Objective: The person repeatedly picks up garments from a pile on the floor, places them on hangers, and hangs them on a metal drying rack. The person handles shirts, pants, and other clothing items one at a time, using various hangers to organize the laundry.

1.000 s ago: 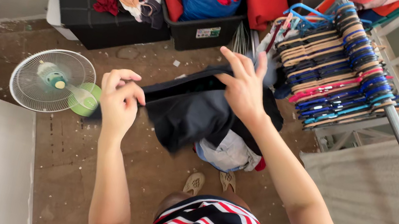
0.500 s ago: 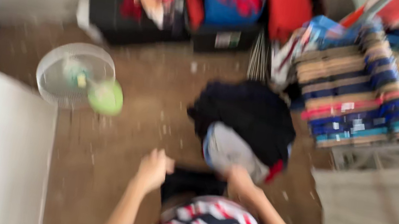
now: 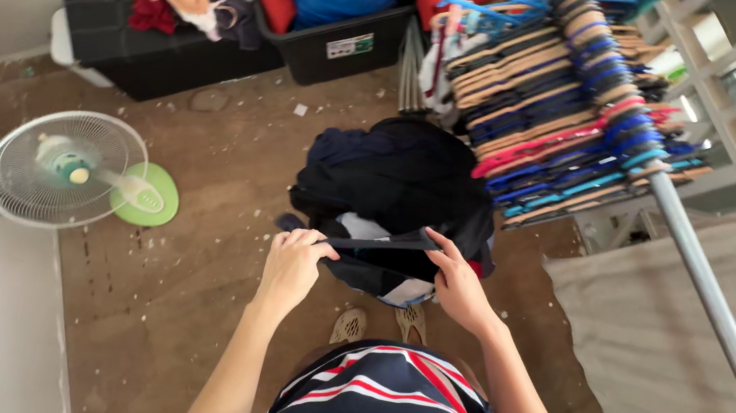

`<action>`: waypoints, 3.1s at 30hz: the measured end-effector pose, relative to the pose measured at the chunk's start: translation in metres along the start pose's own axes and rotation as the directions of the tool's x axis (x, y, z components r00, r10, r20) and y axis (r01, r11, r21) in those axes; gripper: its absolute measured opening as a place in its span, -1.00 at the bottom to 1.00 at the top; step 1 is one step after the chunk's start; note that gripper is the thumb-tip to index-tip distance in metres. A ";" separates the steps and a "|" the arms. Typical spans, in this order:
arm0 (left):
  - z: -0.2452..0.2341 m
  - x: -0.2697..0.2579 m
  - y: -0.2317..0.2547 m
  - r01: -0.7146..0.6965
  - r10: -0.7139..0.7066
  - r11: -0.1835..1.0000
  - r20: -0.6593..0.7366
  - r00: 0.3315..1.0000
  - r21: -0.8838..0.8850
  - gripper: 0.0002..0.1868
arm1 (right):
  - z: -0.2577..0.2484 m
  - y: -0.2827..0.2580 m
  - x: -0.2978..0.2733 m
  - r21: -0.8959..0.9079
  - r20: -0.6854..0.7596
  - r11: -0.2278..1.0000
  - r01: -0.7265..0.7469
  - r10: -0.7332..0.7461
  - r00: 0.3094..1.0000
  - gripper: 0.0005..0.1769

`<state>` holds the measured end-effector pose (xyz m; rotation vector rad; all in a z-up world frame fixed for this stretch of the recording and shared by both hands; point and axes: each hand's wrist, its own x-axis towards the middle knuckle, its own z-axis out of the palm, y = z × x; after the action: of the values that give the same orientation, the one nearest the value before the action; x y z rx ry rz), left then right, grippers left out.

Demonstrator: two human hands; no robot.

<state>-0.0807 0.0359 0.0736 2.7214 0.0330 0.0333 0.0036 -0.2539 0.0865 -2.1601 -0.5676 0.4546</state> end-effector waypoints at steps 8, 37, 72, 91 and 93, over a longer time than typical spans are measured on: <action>-0.003 0.056 0.100 -0.181 0.162 0.973 -0.137 0.977 -0.144 -0.39 | -0.069 0.064 -0.021 0.303 -0.292 0.924 0.234 -0.144 0.946 -0.60; 0.064 0.063 0.127 0.203 -0.217 0.961 -0.059 0.974 -0.187 -0.23 | -0.097 0.157 -0.119 0.427 -0.385 0.861 -0.278 0.451 0.805 -0.79; -0.024 0.058 0.096 -0.625 0.634 0.753 -0.025 0.773 -0.207 -0.56 | -0.003 -0.004 -0.043 -0.099 -0.519 0.989 0.108 -0.144 0.843 -0.82; -0.120 0.095 -0.072 -0.487 0.371 0.788 -0.342 0.863 -0.375 -0.68 | 0.079 -0.056 0.016 -0.725 -0.331 0.673 -0.147 -0.153 0.931 -0.84; -0.109 0.110 -0.102 -0.468 0.361 0.834 -0.354 0.863 -0.291 -0.66 | 0.045 -0.071 -0.006 -0.628 -0.311 0.778 0.021 -0.275 0.910 -0.84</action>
<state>0.0239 0.1765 0.1332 2.2722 -0.4486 0.5110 -0.0407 -0.1894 0.1177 -2.6954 -0.7239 -0.3100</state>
